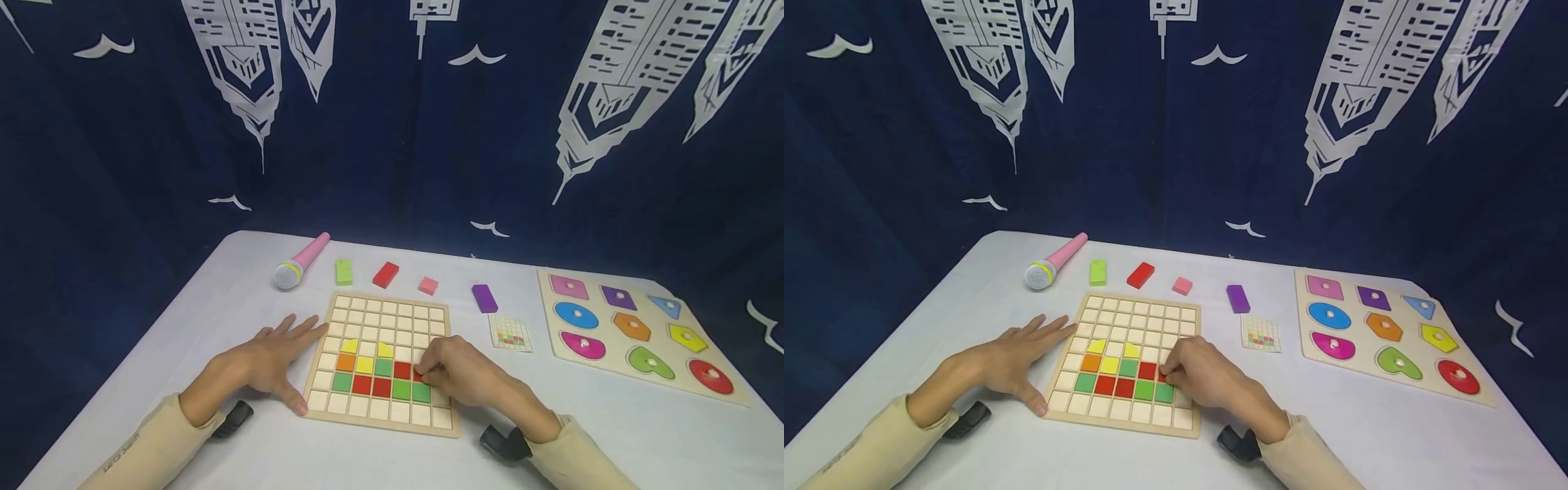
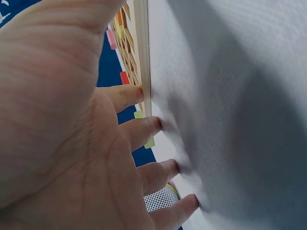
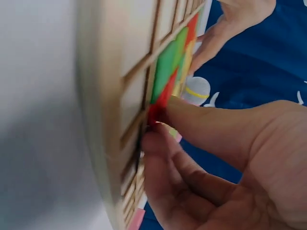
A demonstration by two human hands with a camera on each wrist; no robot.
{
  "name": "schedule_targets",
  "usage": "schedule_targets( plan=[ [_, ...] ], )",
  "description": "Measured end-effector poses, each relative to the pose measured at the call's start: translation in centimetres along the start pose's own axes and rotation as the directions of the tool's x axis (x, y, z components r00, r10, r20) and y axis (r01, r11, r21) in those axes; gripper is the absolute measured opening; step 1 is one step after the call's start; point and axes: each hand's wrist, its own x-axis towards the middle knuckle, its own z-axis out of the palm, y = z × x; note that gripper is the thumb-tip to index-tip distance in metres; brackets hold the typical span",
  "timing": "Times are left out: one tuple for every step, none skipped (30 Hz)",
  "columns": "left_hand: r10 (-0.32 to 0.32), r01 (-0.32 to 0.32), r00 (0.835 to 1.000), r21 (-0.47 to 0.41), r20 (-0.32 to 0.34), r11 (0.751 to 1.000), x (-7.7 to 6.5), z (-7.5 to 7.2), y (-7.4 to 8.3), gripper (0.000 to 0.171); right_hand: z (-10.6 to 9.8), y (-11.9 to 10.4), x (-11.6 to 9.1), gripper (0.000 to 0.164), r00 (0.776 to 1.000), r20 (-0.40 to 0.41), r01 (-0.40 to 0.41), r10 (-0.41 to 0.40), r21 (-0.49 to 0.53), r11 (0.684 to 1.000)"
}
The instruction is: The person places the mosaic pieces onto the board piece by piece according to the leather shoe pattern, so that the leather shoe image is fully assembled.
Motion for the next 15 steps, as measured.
schedule_targets(
  plan=[
    [-0.001,0.001,1.000,0.001,0.000,1.000,0.0,0.0,0.0,0.135,-0.1,-0.1,-0.1,0.018,1.000,0.014,-0.002,0.002,0.000,1.000],
    [-0.003,0.003,1.000,0.003,0.001,1.000,0.0,0.0,0.0,0.135,-0.2,-0.2,-0.2,0.017,1.000,0.030,-0.007,0.007,-0.006,1.000],
    [-0.004,0.004,1.000,0.007,0.002,1.000,0.0,0.0,0.0,0.135,-0.4,-0.3,-0.3,0.016,0.999,0.047,-0.017,0.017,-0.010,1.000],
    [-0.005,0.005,1.000,0.009,0.002,1.000,0.0,0.0,0.1,0.135,-0.5,-0.4,-0.5,0.015,0.998,0.064,-0.027,0.028,-0.010,1.000],
    [-0.005,0.005,1.000,0.012,0.003,1.000,0.0,0.0,0.1,0.135,-0.6,-0.5,-0.6,0.017,0.996,0.075,-0.038,0.039,-0.013,0.999],
    [-0.007,0.007,1.000,0.014,0.003,1.000,0.0,0.0,0.1,0.135,-0.6,-0.5,-0.7,0.017,0.995,0.092,-0.049,0.050,-0.014,0.999],
    [-0.008,0.008,1.000,0.015,0.002,1.000,0.0,0.0,0.1,0.134,-0.7,-0.5,-0.8,0.016,0.992,0.109,-0.057,0.058,-0.014,0.998],
    [-0.011,0.011,1.000,0.016,0.003,1.000,0.0,0.1,0.1,0.134,-0.7,-0.5,-0.8,0.017,0.991,0.122,-0.059,0.060,-0.013,0.998],
    [-0.014,0.014,1.000,0.016,0.004,1.000,-0.1,0.1,0.2,0.134,-0.8,-0.5,-0.9,0.018,0.989,0.134,-0.060,0.060,-0.006,0.998],
    [-0.016,0.016,1.000,0.019,0.002,1.000,0.0,0.1,0.2,0.134,-0.8,-0.5,-0.9,0.018,0.988,0.143,-0.058,0.058,-0.004,0.998],
    [-0.019,0.019,1.000,0.021,0.002,1.000,0.0,0.1,0.2,0.134,-0.9,-0.4,-1.0,0.018,0.987,0.150,-0.055,0.055,-0.004,0.998],
    [-0.022,0.022,1.000,0.022,0.001,1.000,0.0,0.2,0.3,0.134,-0.9,-0.4,-1.1,0.019,0.986,0.154,-0.055,0.055,-0.004,0.998],
    [-0.024,0.024,1.000,0.022,0.001,0.999,0.0,0.2,0.3,0.134,-0.9,-0.3,-1.2,0.020,0.986,0.158,-0.053,0.053,-0.006,0.999],
    [-0.025,0.025,1.000,0.022,0.001,0.999,0.0,0.2,0.4,0.134,-1.0,-0.2,-1.3,0.021,0.985,0.163,-0.050,0.051,-0.008,0.999],
    [-0.026,0.026,1.000,0.020,0.001,0.999,0.0,0.2,0.4,0.134,-1.1,-0.1,-1.5,0.022,0.985,0.168,-0.046,0.046,-0.008,0.999]
  ],
)
